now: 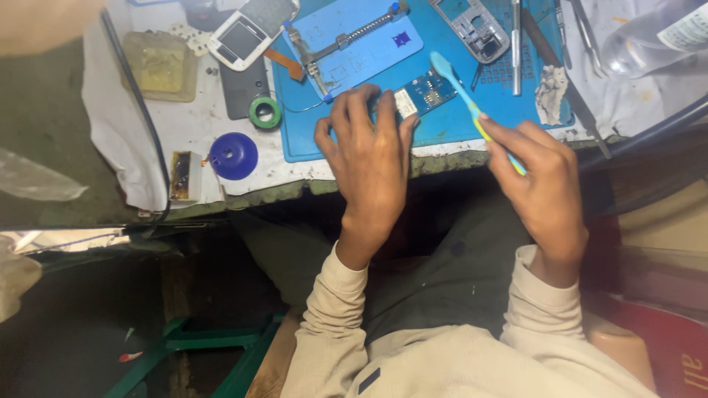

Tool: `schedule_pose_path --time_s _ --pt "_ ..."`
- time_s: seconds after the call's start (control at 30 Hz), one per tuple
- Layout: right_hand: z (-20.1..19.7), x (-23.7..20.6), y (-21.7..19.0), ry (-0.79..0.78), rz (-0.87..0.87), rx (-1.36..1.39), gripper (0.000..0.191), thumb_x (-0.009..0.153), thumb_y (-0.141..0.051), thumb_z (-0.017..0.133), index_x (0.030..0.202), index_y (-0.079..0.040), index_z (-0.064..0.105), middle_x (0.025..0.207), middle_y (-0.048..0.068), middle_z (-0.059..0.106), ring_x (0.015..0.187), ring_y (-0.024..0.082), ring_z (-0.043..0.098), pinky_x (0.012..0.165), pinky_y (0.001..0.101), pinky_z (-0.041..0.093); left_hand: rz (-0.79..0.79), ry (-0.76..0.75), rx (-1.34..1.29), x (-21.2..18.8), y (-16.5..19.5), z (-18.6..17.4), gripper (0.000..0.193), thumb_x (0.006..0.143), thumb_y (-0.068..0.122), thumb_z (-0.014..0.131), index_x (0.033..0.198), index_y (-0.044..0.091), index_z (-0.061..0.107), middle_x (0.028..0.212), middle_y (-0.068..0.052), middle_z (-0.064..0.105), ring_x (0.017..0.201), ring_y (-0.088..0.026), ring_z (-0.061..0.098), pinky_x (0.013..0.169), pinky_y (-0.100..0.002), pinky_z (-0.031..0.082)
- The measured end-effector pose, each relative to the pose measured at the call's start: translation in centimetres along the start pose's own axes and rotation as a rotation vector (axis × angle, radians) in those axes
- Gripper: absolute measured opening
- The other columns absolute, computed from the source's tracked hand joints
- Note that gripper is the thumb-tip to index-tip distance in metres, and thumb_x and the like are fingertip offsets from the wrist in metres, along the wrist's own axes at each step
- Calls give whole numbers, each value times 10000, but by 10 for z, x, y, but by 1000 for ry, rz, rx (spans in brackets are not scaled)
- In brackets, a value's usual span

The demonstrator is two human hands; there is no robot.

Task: The person disassembles a feature phone at a repair bench, separating the keypad and housing from the board. They brush the components with a toothbrush, wipe them, and use a metal pry tool to work on the phone parts.

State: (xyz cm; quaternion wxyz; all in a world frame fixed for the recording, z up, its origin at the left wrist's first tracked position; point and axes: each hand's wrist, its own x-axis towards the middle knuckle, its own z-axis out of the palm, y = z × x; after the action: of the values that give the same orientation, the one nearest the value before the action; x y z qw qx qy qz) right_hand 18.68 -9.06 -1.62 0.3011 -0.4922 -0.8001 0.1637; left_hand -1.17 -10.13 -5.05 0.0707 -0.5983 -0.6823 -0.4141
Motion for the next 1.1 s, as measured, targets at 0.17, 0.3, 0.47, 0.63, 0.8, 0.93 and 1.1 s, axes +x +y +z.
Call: schedule_pose_path --time_s 0.17,0.3,0.47,0.63,0.8,0.93,1.1 --pt "-1 -25 17 50 40 60 374 967 56 715 1328 -43 715 841 85 581 726 125 523 657 291 412 -5 -48 -81 5 0 -1 426 920 246 778 1239 22 607 1173 -114 556 1184 -308 521 1056 -530 345" --pt "-5 -45 36 102 48 119 348 986 61 700 1322 -27 717 887 77 633 732 113 550 653 260 423 10 -82 -191 7 -3 1 474 923 190 765 1319 21 568 1165 -143 538 1126 -310 507 1022 -490 365" --pt "-13 -67 52 152 -1 122 284 995 64 713 1271 -3 720 898 91 658 792 118 614 734 235 472 81 -109 -107 7 -2 5 370 960 165 732 1299 82 609 1040 -89 552 1019 -274 538 971 -485 368" --pt "-16 -75 61 149 22 133 283 988 65 716 1262 -2 724 885 89 656 776 116 608 723 227 469 131 -114 -35 5 -1 7 379 933 43 683 1295 143 637 1017 -52 583 1001 -258 563 994 -478 387" --pt "-13 -74 71 157 83 191 325 991 67 706 1305 -14 723 881 59 638 747 73 552 662 199 418 168 -93 -42 3 0 11 465 886 -1 676 1318 168 642 1036 -45 596 1027 -250 571 989 -484 387" --pt "-13 -72 80 165 95 219 326 997 69 699 1309 -23 720 880 39 628 727 42 518 636 182 391 166 -92 -44 4 2 17 468 889 -1 684 1322 174 657 1009 -45 575 1004 -247 562 970 -473 387" --pt "-11 -69 86 159 107 222 324 996 66 703 1307 -23 719 872 37 623 715 39 503 622 183 376 161 -99 -38 2 5 20 478 857 -16 677 1287 191 696 958 -34 550 961 -227 558 955 -470 395"
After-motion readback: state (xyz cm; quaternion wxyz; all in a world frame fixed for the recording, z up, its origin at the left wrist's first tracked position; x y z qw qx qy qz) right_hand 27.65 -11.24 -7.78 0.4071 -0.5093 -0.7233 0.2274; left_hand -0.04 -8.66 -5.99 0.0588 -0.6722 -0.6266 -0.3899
